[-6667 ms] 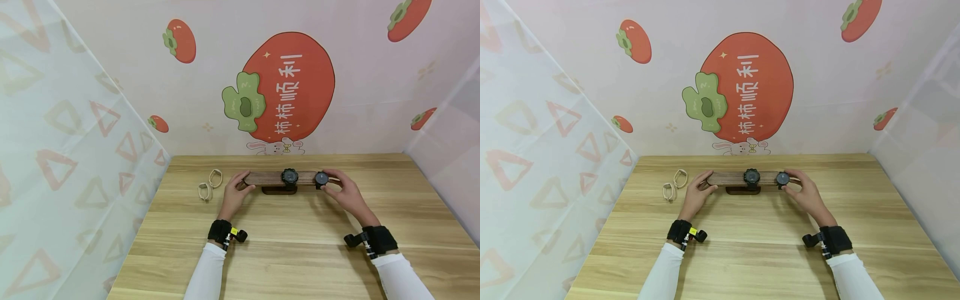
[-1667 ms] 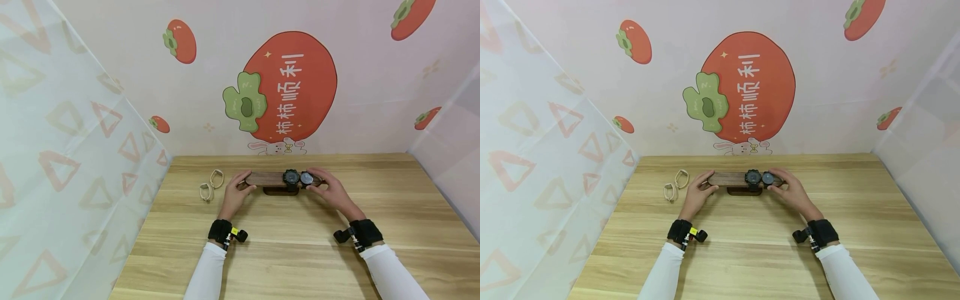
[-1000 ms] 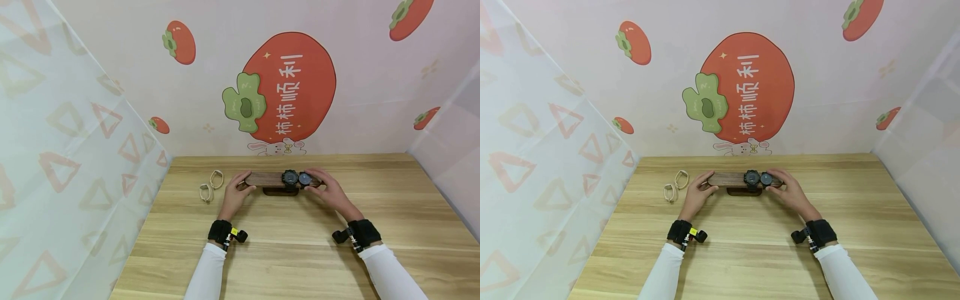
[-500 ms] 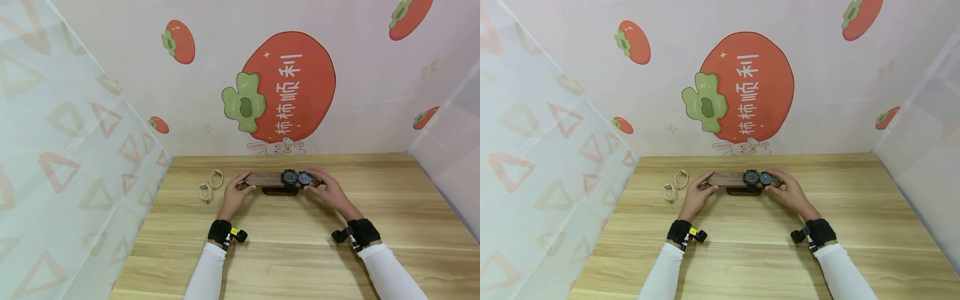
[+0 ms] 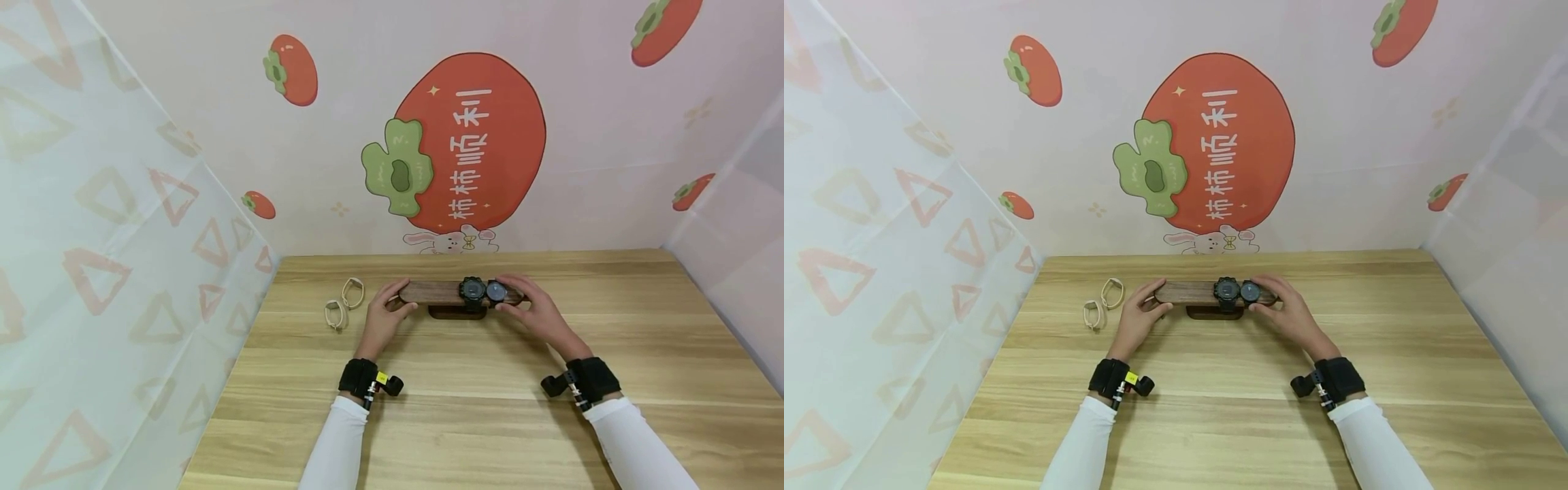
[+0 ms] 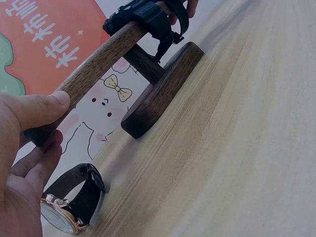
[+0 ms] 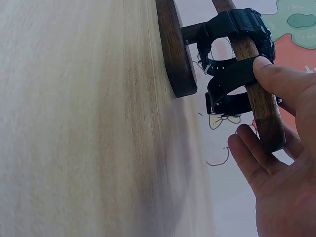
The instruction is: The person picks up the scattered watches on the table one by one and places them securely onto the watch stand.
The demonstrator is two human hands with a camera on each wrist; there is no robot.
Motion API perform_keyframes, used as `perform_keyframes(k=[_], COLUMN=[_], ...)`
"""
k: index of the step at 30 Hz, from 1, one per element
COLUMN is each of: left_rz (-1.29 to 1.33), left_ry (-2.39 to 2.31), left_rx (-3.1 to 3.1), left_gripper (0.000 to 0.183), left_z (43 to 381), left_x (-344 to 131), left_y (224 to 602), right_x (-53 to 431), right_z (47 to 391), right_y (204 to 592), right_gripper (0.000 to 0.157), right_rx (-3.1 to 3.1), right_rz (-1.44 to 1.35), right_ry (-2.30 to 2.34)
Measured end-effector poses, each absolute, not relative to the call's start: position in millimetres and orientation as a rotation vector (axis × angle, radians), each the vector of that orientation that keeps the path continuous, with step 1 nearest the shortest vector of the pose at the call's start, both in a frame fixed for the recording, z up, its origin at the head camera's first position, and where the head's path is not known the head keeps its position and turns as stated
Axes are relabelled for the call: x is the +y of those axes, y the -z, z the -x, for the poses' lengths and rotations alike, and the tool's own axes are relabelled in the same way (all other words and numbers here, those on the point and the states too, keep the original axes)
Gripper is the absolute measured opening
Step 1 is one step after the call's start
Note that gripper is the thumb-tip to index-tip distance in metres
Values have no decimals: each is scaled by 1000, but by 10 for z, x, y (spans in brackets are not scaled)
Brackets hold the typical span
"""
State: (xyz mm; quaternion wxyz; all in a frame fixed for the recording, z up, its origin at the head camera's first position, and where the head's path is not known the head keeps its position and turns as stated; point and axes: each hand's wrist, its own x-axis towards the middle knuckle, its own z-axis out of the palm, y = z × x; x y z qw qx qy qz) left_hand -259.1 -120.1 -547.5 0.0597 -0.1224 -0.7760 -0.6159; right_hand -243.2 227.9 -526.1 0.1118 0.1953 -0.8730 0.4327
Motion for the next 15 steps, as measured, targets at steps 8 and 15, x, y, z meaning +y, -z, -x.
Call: perform_keyframes(k=[8, 15], left_rz=[378, 390], left_ry=[1824, 1707], left_rx=[-2405, -2495], left_gripper=[59, 57], left_z=[2563, 2536], left_x=[-1188, -1193], left_y=[5385, 5292], right_x=[2297, 2353], right_z=[2425, 2392], right_y=[5247, 5213], right_gripper=[60, 64], right_rx=[-2596, -2608], right_rz=[-577, -575], right_ry=[-1278, -1276])
